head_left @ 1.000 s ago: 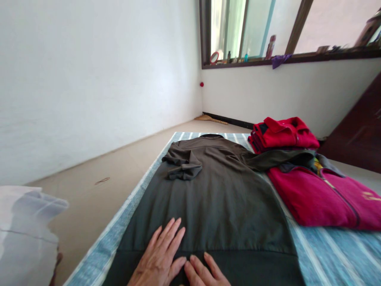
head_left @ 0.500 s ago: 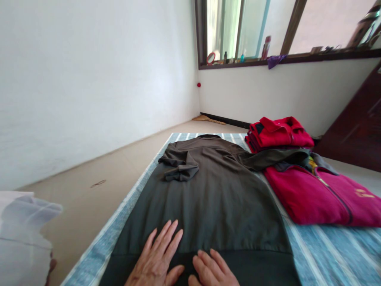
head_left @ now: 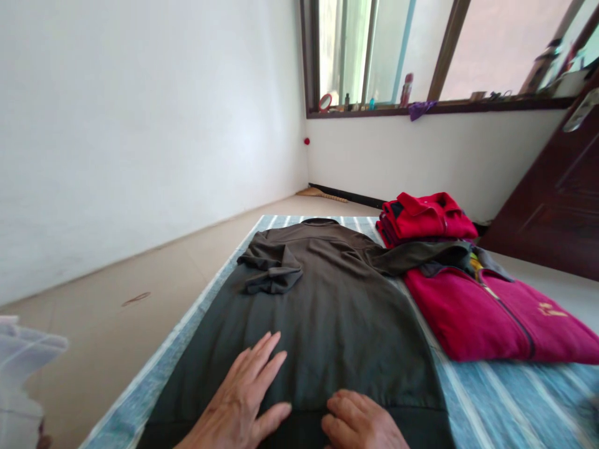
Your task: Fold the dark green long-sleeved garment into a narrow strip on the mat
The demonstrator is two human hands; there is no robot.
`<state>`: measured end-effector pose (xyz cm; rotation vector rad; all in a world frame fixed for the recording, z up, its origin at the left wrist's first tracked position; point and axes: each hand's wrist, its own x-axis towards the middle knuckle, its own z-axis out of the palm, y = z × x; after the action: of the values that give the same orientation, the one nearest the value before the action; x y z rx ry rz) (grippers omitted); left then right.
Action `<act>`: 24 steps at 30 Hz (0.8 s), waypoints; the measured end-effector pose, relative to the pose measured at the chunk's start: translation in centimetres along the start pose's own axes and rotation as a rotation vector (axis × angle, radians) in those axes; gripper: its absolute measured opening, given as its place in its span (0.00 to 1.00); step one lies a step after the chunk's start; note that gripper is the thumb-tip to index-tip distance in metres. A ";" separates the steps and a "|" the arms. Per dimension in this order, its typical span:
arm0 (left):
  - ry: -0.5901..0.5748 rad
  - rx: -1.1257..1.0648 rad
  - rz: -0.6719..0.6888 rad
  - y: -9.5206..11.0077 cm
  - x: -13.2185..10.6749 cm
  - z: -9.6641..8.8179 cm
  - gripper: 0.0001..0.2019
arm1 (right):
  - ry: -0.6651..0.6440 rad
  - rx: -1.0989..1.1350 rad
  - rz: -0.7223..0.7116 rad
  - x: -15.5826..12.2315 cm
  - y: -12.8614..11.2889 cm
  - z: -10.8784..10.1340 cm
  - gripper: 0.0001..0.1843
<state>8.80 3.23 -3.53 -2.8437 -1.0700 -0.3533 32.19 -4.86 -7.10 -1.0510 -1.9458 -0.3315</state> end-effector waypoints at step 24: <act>0.447 -0.471 -0.675 1.8 28.1 11.7 0.13 | -0.598 -0.163 0.533 11.7 20.0 -3.7 0.11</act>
<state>32.58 21.70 -8.04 -2.4114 -1.9956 -1.3641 46.82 11.49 1.16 -1.8823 -2.0543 0.1471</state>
